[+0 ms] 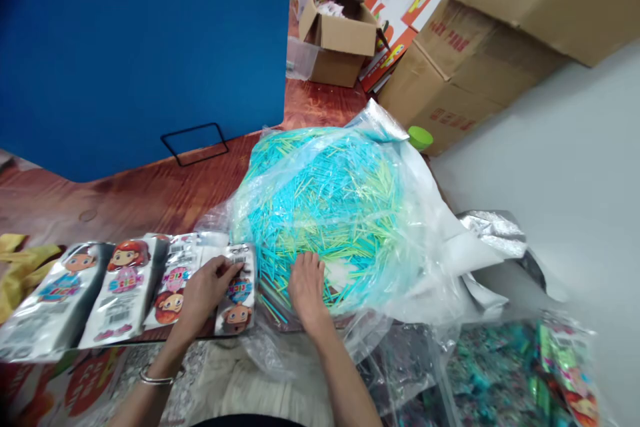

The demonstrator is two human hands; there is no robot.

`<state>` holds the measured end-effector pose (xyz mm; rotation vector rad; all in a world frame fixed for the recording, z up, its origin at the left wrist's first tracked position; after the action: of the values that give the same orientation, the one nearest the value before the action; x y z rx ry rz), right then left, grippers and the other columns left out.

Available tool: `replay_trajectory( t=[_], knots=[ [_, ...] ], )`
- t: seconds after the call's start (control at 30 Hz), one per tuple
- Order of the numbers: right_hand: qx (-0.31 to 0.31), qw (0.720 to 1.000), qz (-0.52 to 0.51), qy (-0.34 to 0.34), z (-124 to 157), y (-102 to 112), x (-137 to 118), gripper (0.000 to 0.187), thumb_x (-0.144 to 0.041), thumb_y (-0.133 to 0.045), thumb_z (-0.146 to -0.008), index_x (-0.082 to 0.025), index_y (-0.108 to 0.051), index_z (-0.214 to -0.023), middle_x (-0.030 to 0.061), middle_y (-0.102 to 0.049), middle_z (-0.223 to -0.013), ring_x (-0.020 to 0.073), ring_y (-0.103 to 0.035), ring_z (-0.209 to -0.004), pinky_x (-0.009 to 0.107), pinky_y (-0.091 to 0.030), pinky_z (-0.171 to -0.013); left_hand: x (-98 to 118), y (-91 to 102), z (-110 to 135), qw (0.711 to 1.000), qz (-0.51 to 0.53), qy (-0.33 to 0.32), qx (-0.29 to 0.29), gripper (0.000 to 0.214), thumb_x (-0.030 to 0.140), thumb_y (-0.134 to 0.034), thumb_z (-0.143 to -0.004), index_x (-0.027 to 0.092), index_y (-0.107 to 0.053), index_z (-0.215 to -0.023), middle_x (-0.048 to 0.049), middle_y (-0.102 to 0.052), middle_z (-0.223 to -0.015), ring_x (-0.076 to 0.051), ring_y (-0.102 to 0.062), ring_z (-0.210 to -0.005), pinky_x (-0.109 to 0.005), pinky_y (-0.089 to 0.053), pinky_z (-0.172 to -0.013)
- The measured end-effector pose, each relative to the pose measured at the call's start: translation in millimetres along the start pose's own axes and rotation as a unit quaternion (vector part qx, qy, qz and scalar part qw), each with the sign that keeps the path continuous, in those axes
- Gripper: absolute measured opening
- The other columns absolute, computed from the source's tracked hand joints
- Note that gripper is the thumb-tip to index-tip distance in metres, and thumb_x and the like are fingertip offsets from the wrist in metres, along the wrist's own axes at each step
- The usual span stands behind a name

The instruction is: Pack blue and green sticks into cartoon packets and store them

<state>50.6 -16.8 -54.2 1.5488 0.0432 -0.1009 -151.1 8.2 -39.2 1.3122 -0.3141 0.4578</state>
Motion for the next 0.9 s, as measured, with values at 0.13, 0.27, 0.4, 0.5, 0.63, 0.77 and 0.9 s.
replay_trajectory(
  t=[0.13, 0.27, 0.4, 0.5, 0.63, 0.77, 0.9],
  knots=[
    [0.024, 1.0, -0.01, 0.013, -2, 1, 5, 0.013, -0.017, -0.042, -0.089, -0.014, -0.055, -0.089, 0.013, -0.058, -0.091, 0.0259, -0.051, -0.086, 0.038, -0.037, -0.073, -10, 0.1, 2, 0.999, 0.019, -0.033, -0.002, 0.034, 0.041, -0.039, -0.089, 0.019, -0.064, -0.084, -0.0052, -0.069, -0.084, -0.02, -0.064, -0.079, -0.025, -0.037, -0.063],
    [0.057, 0.996, -0.071, 0.01, -1, -1, 5, 0.017, -0.019, -0.035, -0.092, -0.016, -0.051, -0.09, 0.0107, -0.058, -0.089, 0.0243, -0.052, -0.084, 0.037, -0.038, -0.072, -21, -1.3, 3, 0.996, 0.073, -0.044, 0.015, 0.039, 0.043, -0.036, -0.088, 0.018, -0.066, -0.089, -0.007, -0.07, -0.09, -0.021, -0.064, -0.083, -0.026, -0.041, -0.067],
    [0.084, 0.979, -0.185, 0.004, -1, -5, 3, 0.019, -0.023, -0.03, -0.093, -0.018, -0.048, -0.088, 0.008, -0.06, -0.082, 0.0222, -0.055, -0.08, 0.036, -0.041, -0.072, -29, -0.2, 4, 0.985, 0.164, -0.038, 0.025, 0.039, 0.046, -0.04, -0.084, 0.019, -0.068, -0.089, -0.0064, -0.072, -0.092, -0.022, -0.065, -0.087, -0.027, -0.045, -0.072],
    [0.064, 0.944, -0.323, 0.014, -2, 3, 1, 0.019, -0.025, -0.03, -0.093, -0.02, -0.047, -0.087, 0.0055, -0.061, -0.082, 0.0187, -0.058, -0.078, 0.033, -0.044, -0.072, -32, 1.5, 4, 0.971, 0.237, -0.023, 0.026, 0.037, 0.047, -0.046, -0.08, 0.019, -0.069, -0.087, -0.0045, -0.072, -0.089, -0.022, -0.065, -0.086, -0.028, -0.047, -0.074],
    [0.027, 0.88, -0.471, 0.05, 2, 23, 3, 0.02, -0.029, -0.029, -0.094, -0.021, -0.046, -0.095, 0.0043, -0.061, -0.087, 0.0161, -0.06, -0.082, 0.032, -0.046, -0.078, -36, 2.0, 0, 0.944, 0.328, 0.012, 0.029, 0.033, 0.046, -0.056, -0.073, 0.019, -0.07, -0.086, -0.0033, -0.073, -0.088, -0.022, -0.064, -0.085, -0.03, -0.048, -0.078],
    [0.12, 0.822, -0.556, 0.004, 13, 32, 30, 0.018, -0.033, -0.031, -0.094, -0.021, -0.045, -0.091, 0.0022, -0.056, -0.079, 0.0158, -0.059, -0.078, 0.033, -0.048, -0.077, -36, 4.9, -2, 0.915, 0.395, 0.073, 0.033, 0.035, 0.049, -0.065, -0.063, 0.018, -0.071, -0.08, -0.0027, -0.072, -0.079, -0.022, -0.063, -0.079, -0.03, -0.049, -0.075],
    [0.22, 0.794, -0.556, -0.113, 18, 12, 70, 0.019, -0.038, -0.036, -0.092, -0.021, -0.045, -0.089, 0.0021, -0.054, -0.082, 0.0162, -0.058, -0.082, 0.035, -0.046, -0.081, -27, 9.2, 1, 0.882, 0.456, 0.116, 0.029, 0.04, 0.049, -0.071, -0.058, 0.015, -0.069, -0.079, -0.002, -0.069, -0.071, -0.017, -0.06, -0.069, -0.026, -0.048, -0.067]
  ],
)
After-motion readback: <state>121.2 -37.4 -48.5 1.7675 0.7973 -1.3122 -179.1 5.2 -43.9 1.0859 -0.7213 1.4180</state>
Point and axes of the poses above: each hand's wrist, its own z-axis away from the middle knuckle, its own y-axis out of the back of the hand, x = y × z, the point moved 1 cm from there along -z, towards the middle knuckle
